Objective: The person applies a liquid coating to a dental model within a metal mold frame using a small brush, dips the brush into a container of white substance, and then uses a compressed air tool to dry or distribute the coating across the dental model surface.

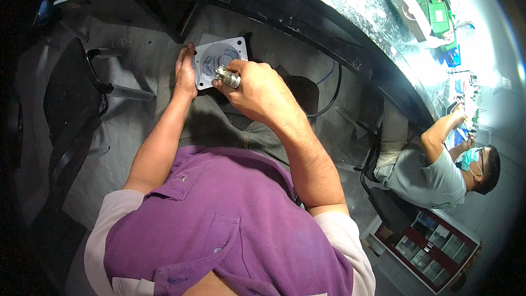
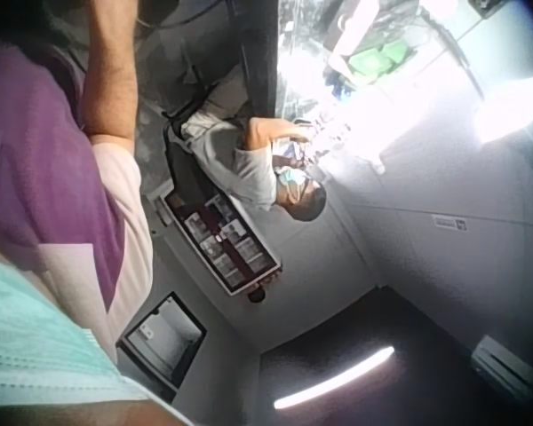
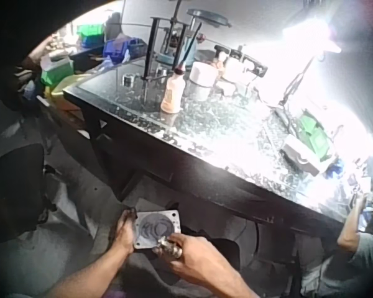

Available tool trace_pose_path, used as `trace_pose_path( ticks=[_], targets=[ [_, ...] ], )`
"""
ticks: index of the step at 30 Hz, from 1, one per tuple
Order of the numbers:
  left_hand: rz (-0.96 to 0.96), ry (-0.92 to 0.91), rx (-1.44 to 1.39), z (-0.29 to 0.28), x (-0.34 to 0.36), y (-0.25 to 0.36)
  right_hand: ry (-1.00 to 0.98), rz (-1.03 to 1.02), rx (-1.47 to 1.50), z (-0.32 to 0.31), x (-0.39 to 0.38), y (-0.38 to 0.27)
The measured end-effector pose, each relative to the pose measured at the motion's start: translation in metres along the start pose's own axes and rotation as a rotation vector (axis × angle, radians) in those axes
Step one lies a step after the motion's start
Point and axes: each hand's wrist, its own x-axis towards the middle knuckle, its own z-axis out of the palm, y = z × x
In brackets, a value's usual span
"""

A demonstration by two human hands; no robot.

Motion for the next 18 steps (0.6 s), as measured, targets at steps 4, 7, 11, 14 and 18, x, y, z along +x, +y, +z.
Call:
trace_pose_path(
  ticks=[4, 7, 11, 14, 18],
  targets=[
    [0.004, -0.010, 0.005, 0.000, 0.001, 0.001, 0.133, -0.024, -0.010, 0.003, 0.001, 0.007],
    [0.000, 0.022, -0.046, 0.015, -0.008, 0.012, 0.184, -0.013, -0.055, -0.001, 0.000, 0.012],
    [0.009, -0.012, -0.061, 0.014, -0.009, 0.014, 0.141, 0.044, -0.061, -0.012, -0.005, 0.009],
    [0.010, -0.014, -0.085, 0.016, -0.009, 0.015, 0.198, 0.052, -0.074, -0.012, -0.007, 0.016],
    [-0.001, -0.003, -0.079, 0.017, -0.012, 0.018, 0.113, 0.086, -0.061, -0.016, -0.010, 0.017]
  ],
)
